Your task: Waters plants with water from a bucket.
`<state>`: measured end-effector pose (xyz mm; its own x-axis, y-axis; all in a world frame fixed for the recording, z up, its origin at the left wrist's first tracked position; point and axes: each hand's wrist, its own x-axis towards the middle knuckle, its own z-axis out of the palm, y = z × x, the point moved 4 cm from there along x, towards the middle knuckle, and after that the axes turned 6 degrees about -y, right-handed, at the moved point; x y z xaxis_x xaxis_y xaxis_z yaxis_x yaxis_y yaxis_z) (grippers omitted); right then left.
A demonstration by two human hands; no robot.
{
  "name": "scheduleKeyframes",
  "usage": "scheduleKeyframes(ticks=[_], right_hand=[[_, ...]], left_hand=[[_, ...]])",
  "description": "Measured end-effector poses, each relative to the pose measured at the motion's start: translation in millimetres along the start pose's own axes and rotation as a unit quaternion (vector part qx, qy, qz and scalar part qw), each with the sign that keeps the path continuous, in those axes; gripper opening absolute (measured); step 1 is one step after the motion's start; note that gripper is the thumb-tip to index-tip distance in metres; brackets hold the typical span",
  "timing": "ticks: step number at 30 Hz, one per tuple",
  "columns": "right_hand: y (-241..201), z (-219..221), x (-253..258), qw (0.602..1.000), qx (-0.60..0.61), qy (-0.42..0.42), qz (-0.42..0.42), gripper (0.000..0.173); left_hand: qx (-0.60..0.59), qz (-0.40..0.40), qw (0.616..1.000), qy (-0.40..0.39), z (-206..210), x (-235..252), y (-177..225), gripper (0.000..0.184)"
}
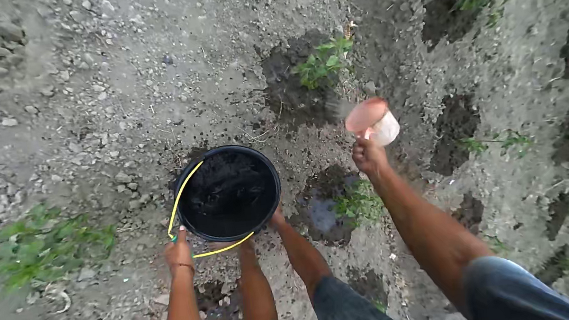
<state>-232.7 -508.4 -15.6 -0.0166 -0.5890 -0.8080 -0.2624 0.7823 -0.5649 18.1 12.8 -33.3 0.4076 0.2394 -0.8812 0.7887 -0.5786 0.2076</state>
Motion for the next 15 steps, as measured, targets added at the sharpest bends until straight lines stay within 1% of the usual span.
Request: scheduleKeyframes(ticks=[2,3,4,5,6,7,8,9,10,11,12,13,14,15], right_hand=[[25.1,-5.4,-38.6,0.988,0.054,-0.146,0.004,0.021],[37.1,-8.1,-61.8,0.974,0.039,-0.221,0.014,0.023],[48.7,-9.7,-84.8,0.96,-0.006,-0.278,0.03,0.019],[58.9,-8.0,-105.7,0.945,-0.075,-0.316,0.046,0.015],[67.1,0.3,-123.7,0.922,-0.165,-0.346,0.053,0.014],[73.9,16.3,-138.6,0.885,-0.27,-0.377,0.045,0.016],[80.5,38.3,-150.3,0.826,-0.382,-0.413,0.02,0.021],[88.7,65.8,-159.1,0.743,-0.502,-0.443,-0.017,0.026],[99.4,96.8,-166.0,0.642,-0.616,-0.454,-0.043,0.032],[114.3,129.3,-170.9,0.545,-0.709,-0.442,-0.059,0.038],[132.2,159.4,-172.4,0.462,-0.782,-0.412,-0.07,0.046],[151.5,184.0,-167.8,0.391,-0.836,-0.376,-0.079,0.057],[169.0,202.0,-158.3,0.349,-0.867,-0.345,-0.089,0.063],[183.4,214.3,-145.2,0.326,-0.883,-0.322,-0.099,0.068]], left_hand=[[-0.06,0.024,0.998,-0.013,3.3,-20.4,10.6,0.041],[-0.092,0.037,0.995,-0.031,5.4,-31.6,15.5,0.037],[-0.103,0.046,0.992,-0.052,5.9,-43.5,20.5,0.036],[-0.078,0.054,0.994,-0.062,4.3,-53.7,25.0,0.036],[-0.029,0.065,0.995,-0.064,1.0,-59.1,29.1,0.037],[0.018,0.073,0.995,-0.059,-2.4,-58.9,32.4,0.038],[0.055,0.076,0.994,-0.05,-5.1,-55.0,33.6,0.039],[0.082,0.07,0.993,-0.043,-9.1,-47.9,32.5,0.041],[0.096,0.062,0.992,-0.044,-12.9,-38.8,30.2,0.042],[0.102,0.056,0.992,-0.053,-16.1,-28.5,27.5,0.043],[0.098,0.054,0.991,-0.069,-19.0,-19.2,25.2,0.042],[0.079,0.051,0.991,-0.092,-21.5,-12.7,22.8,0.041],[0.048,0.043,0.991,-0.118,-22.4,-10.0,19.7,0.04],[-0.002,0.031,0.989,-0.143,-21.0,-10.8,17.5,0.038]])
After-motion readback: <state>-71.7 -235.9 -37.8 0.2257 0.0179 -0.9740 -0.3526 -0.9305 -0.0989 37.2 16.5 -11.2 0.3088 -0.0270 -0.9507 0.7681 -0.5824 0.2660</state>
